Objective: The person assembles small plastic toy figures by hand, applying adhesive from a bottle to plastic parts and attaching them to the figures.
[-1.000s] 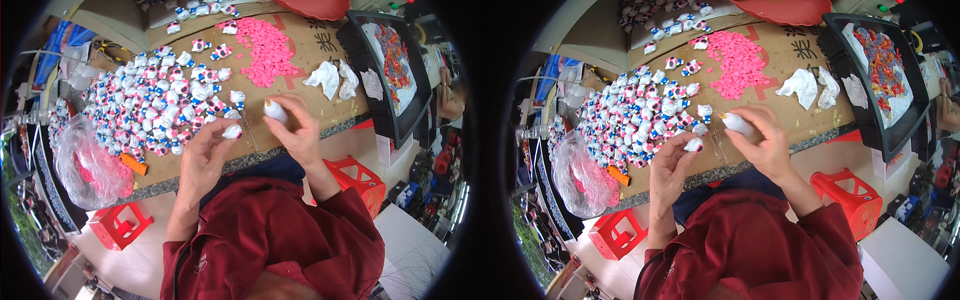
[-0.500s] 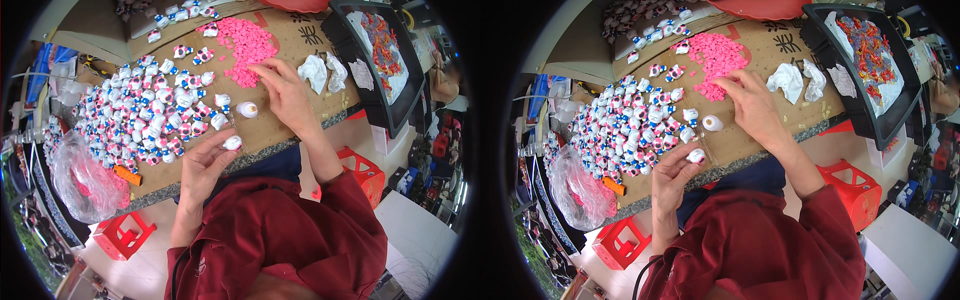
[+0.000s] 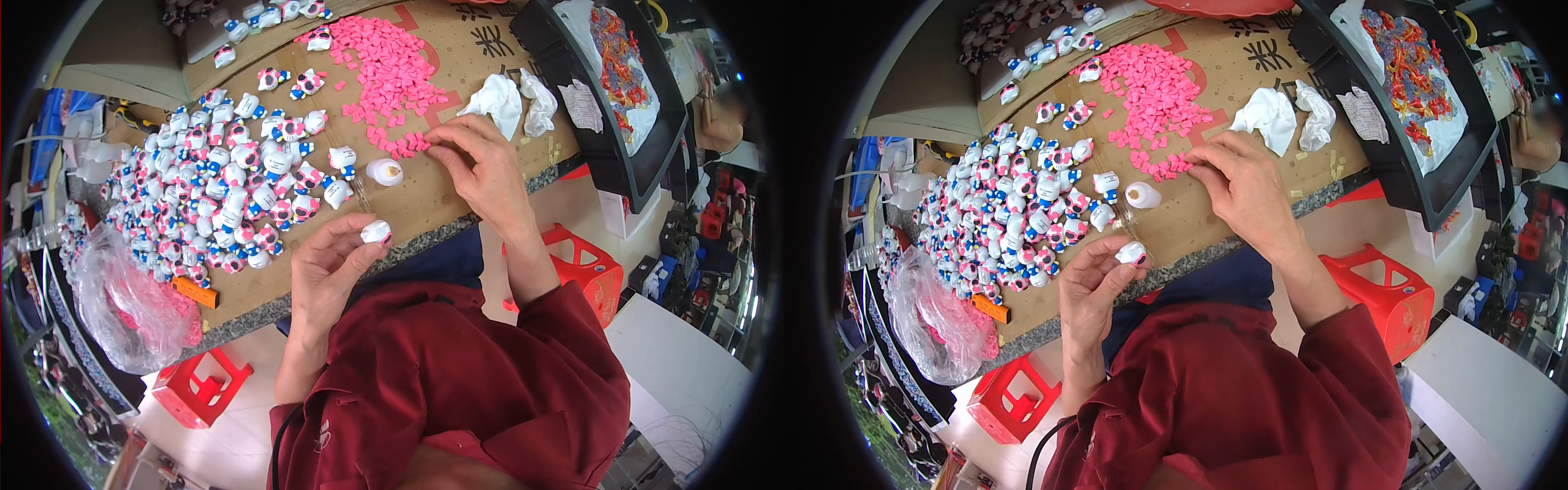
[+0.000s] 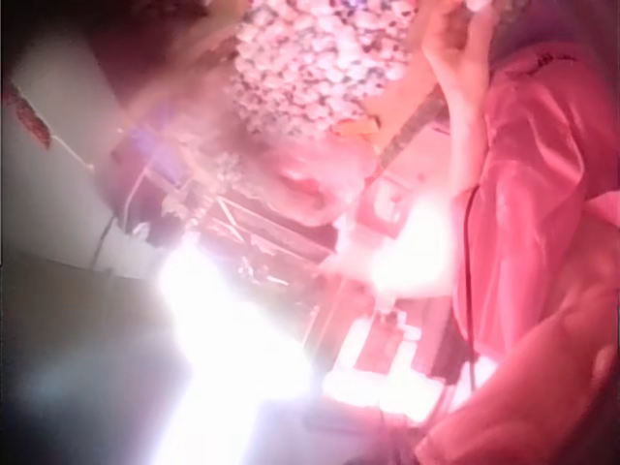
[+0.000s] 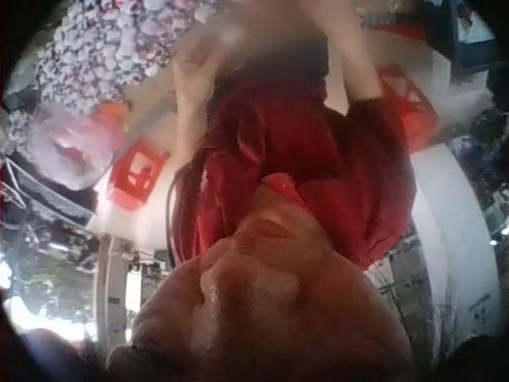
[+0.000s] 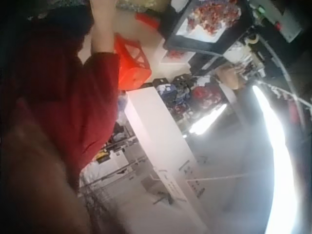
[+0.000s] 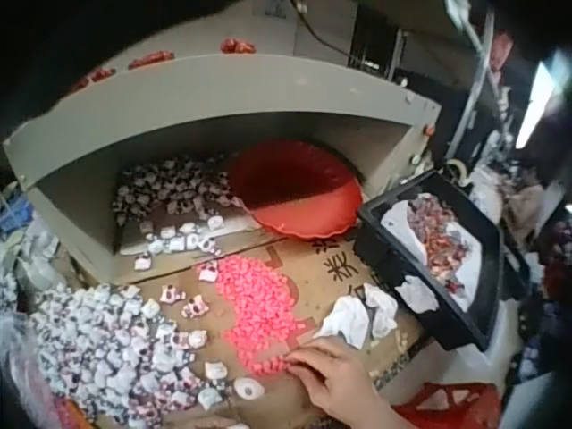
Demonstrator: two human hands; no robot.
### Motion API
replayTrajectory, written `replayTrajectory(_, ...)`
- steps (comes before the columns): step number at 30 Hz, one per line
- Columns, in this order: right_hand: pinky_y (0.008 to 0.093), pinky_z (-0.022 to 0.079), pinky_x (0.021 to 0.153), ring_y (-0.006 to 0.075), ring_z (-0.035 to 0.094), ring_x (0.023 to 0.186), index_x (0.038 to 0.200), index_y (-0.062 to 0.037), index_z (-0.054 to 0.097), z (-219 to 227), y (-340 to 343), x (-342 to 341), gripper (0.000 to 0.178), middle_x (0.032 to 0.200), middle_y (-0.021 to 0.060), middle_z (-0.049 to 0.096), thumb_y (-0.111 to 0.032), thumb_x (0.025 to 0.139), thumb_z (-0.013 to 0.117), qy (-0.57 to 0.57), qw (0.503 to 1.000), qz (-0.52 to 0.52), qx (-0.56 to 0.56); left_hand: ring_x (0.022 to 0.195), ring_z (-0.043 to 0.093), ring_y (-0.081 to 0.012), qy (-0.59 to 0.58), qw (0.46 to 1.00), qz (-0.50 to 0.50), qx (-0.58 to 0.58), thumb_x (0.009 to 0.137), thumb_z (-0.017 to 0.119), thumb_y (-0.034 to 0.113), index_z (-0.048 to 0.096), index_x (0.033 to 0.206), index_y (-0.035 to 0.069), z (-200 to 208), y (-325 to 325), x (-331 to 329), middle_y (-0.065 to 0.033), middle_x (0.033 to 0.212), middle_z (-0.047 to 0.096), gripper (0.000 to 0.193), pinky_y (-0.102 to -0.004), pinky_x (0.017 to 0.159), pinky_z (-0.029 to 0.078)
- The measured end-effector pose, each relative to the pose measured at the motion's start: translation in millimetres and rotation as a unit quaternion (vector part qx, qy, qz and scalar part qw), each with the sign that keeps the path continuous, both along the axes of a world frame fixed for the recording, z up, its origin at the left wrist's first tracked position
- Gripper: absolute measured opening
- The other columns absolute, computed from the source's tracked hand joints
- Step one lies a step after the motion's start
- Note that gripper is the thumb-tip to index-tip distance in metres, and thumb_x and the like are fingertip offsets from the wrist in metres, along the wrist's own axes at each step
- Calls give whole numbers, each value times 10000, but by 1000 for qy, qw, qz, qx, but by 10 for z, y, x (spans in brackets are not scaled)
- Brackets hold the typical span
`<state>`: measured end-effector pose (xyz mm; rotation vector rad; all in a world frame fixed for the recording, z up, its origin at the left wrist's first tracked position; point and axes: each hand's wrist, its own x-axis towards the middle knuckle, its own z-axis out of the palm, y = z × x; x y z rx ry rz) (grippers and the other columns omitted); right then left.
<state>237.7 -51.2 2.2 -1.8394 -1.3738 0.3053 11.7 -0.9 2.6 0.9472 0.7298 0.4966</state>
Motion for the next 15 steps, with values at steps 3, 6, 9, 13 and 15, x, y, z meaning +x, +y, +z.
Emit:
replayTrajectory(3,363,454,722,274,578,814,859,-29,656,-7,16,11,98,817,87,599,-81,777,670,-26,999,5,-19,904,642,-198,-6,1000,10,-1,853,612,-35,552,1134,-55,0,-8,8,-145,1008,642,288,-298,794,534)
replayTrajectory(6,359,457,711,267,583,805,846,-34,657,10,-31,-14,89,813,82,603,-88,778,676,-56,997,19,-44,895,644,-194,1,1000,29,12,851,618,-31,555,1133,-51,-10,-24,15,-139,995,647,290,-299,790,542)
replayTrajectory(9,350,463,686,259,584,780,841,-40,658,86,-80,-115,82,796,77,602,-82,775,681,-13,1000,15,0,885,645,-183,-2,998,45,38,843,623,-47,554,1132,-50,-24,-29,46,-130,983,651,298,-295,776,549)
replayTrajectory(13,345,464,658,257,573,755,834,-37,651,181,-186,-355,83,791,76,591,-69,767,687,79,995,59,13,957,639,-173,11,992,80,95,808,633,-112,564,1103,-49,-41,-81,136,-99,994,650,310,-271,812,543)
replayTrajectory(15,346,462,658,262,572,757,841,-36,646,177,-195,-424,93,803,74,593,-73,768,688,60,995,81,26,917,645,-164,5,981,116,155,795,663,-88,597,1068,-31,-38,-97,191,-75,976,637,287,-263,786,554)
